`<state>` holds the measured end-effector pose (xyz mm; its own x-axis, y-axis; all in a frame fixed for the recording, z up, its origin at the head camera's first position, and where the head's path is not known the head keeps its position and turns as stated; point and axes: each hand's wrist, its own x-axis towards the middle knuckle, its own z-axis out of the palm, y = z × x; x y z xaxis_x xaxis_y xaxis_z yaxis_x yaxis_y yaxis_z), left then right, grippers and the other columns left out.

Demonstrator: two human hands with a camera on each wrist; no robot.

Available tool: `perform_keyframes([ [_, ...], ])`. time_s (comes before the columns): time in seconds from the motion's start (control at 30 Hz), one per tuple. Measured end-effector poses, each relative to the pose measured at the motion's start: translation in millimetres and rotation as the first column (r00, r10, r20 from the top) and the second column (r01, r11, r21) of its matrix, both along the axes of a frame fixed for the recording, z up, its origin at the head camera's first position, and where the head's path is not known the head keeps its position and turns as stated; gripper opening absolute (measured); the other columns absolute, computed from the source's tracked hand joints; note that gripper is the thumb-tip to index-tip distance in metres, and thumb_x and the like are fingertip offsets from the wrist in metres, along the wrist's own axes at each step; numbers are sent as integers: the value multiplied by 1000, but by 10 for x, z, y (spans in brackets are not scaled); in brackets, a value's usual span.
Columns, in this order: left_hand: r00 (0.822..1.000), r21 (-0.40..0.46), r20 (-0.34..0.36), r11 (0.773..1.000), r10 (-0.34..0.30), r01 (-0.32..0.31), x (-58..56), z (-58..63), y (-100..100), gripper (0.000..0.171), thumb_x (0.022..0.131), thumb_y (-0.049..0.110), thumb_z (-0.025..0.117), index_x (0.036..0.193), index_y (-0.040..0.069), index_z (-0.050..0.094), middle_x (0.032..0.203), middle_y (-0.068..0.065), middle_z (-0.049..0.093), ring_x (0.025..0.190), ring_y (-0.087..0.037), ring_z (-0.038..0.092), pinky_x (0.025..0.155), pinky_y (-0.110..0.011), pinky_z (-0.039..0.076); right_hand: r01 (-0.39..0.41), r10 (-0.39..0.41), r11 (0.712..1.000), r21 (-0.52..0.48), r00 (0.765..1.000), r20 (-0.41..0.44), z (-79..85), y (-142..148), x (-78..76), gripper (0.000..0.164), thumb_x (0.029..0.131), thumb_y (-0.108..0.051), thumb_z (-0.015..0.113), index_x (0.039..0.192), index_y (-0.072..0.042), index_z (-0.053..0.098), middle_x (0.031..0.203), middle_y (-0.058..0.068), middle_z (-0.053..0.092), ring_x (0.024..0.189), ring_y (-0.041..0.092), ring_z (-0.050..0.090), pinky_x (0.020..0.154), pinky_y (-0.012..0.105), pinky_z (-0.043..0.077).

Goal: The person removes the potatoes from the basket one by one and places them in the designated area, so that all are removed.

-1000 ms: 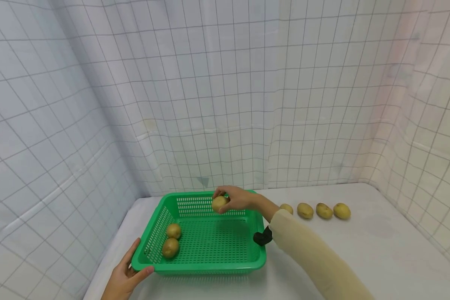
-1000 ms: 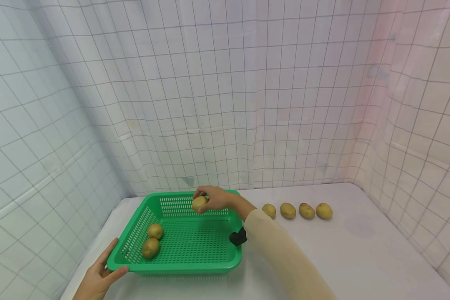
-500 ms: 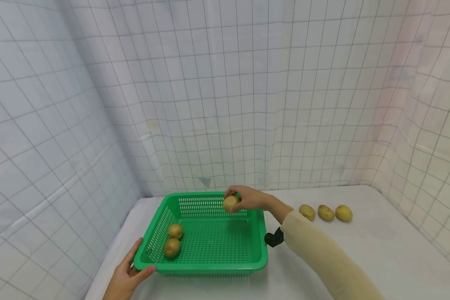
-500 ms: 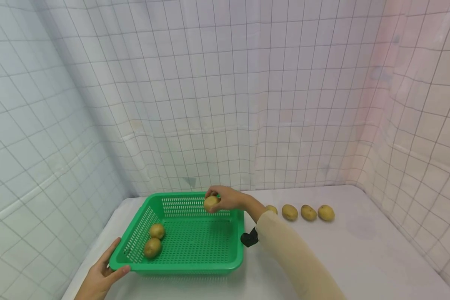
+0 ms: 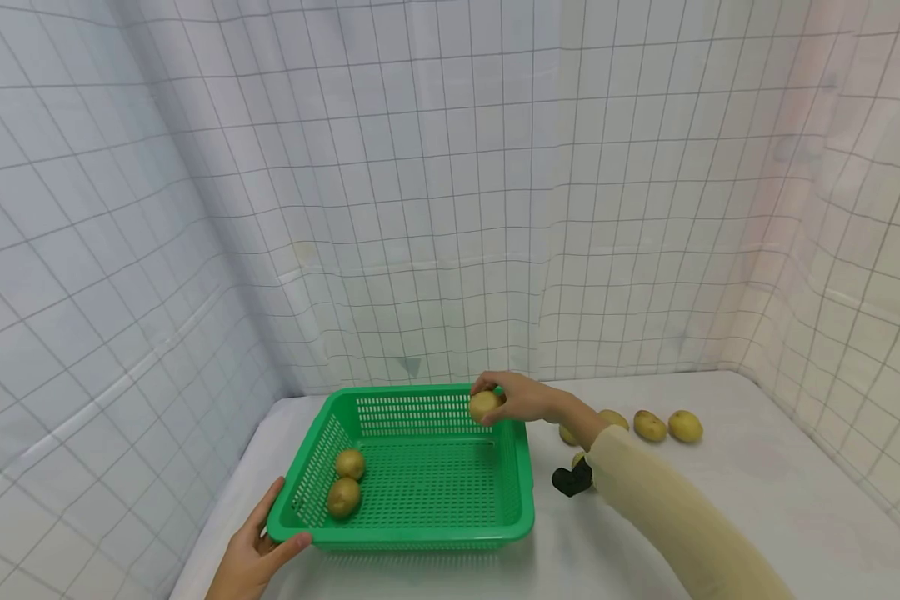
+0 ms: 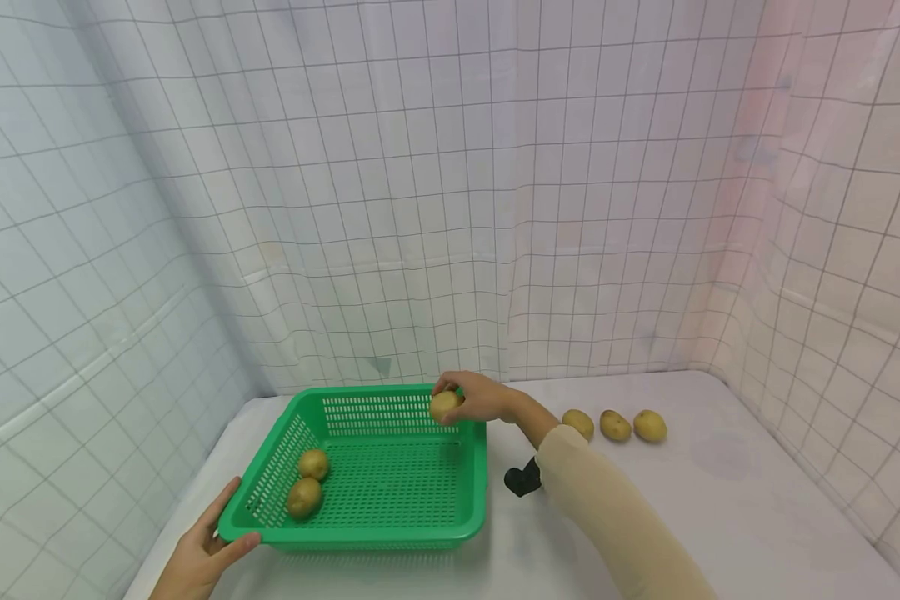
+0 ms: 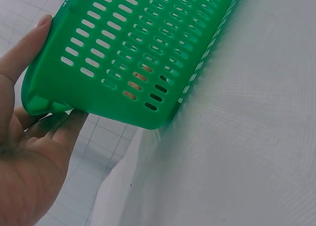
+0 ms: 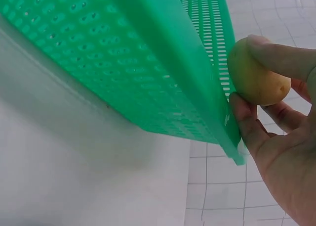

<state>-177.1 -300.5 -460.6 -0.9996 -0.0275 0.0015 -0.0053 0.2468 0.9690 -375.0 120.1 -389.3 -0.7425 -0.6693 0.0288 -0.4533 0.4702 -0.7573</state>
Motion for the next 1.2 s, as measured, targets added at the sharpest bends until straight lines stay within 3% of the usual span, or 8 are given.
perform_keyframes([
  [0.23, 1000, -24, 2, 1000, 5, -5, -14, 12, 3, 94, 101, 16, 71, 167, 8, 4, 168, -27, 5, 108, 13, 52, 90, -22, 54, 13, -13, 1000, 12, 1000, 19, 84, 106, 23, 42, 94, -20, 80, 132, -16, 62, 125, 2, 57, 107, 22, 55, 90, 42, 51],
  [0.53, 1000, -12, 3, 1000, 0, 0, -20, 2, 5, 94, 101, 16, 70, 167, 9, 4, 168, -27, 4, 108, 14, 51, 90, -22, 53, 22, -22, 1000, -6, 999, 47, 134, 275, 71, 40, 96, -17, 77, 133, -12, 61, 127, 5, 56, 110, 24, 57, 92, 44, 53],
  [1.0, 1000, -1, 13, 1000, 2, -2, -11, -15, 21, 95, 100, 14, 71, 167, 8, 4, 167, -28, 5, 108, 12, 54, 89, -21, 53, 91, -91, 996, 17, 995, 36, 24, 553, 90, 43, 95, -15, 78, 133, -8, 61, 126, 7, 57, 114, 28, 57, 95, 46, 52],
  [1.2, 1000, -10, 24, 1000, 10, -10, 9, -7, 16, 96, 100, 15, 71, 167, 7, 3, 167, -29, 6, 108, 11, 54, 89, -21, 54, 128, -129, 991, 43, 992, 11, 15, 702, 157, 42, 94, -18, 79, 131, -10, 61, 127, 6, 58, 118, 28, 54, 100, 53, 47],
])
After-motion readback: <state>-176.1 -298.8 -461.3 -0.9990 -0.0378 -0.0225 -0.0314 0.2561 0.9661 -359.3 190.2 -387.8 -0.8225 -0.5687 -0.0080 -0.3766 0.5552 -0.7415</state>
